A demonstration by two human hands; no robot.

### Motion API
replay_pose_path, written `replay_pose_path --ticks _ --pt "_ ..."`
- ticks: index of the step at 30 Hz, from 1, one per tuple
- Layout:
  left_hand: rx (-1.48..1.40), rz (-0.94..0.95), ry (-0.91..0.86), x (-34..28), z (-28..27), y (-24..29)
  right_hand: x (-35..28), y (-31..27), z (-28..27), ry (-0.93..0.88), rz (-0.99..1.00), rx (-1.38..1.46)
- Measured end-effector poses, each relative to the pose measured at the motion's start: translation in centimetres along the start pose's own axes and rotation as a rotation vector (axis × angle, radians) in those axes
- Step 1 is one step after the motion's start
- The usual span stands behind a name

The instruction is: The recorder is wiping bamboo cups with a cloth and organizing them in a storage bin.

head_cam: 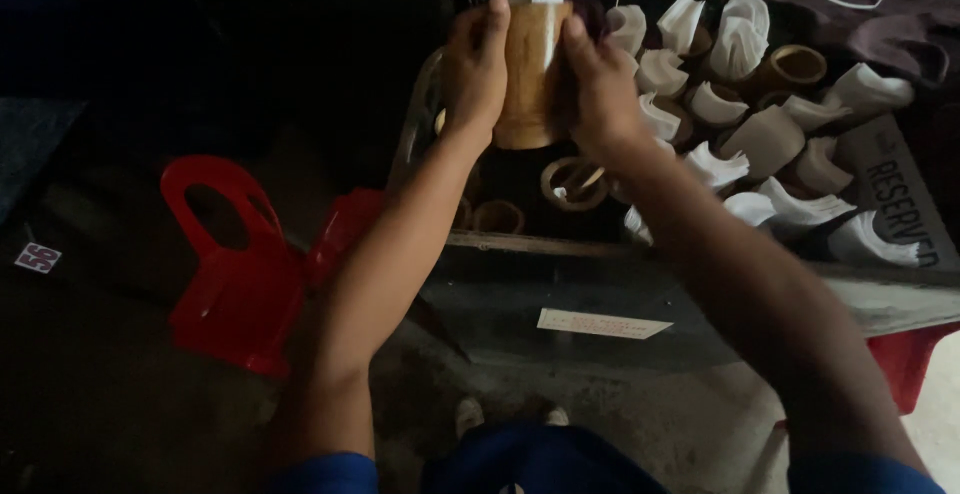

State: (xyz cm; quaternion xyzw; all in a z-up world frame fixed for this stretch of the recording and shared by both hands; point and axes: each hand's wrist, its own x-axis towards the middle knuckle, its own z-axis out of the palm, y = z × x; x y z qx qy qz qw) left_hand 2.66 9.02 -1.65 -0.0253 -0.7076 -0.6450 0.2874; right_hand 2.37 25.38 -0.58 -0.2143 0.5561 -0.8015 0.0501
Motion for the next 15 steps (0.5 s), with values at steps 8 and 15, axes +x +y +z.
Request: replay_pose_path --ticks 8,15 --pt "0.030 0.084 -0.041 0.2 1.8 -2.9 -4.7 -2.4 6.7 0.350 -0.259 -1.027" --pt "0.069 -0.013 0.077 -1.3 -0.4 0.2 -2.2 -5.0 7.9 0.355 -0.415 -1.093"
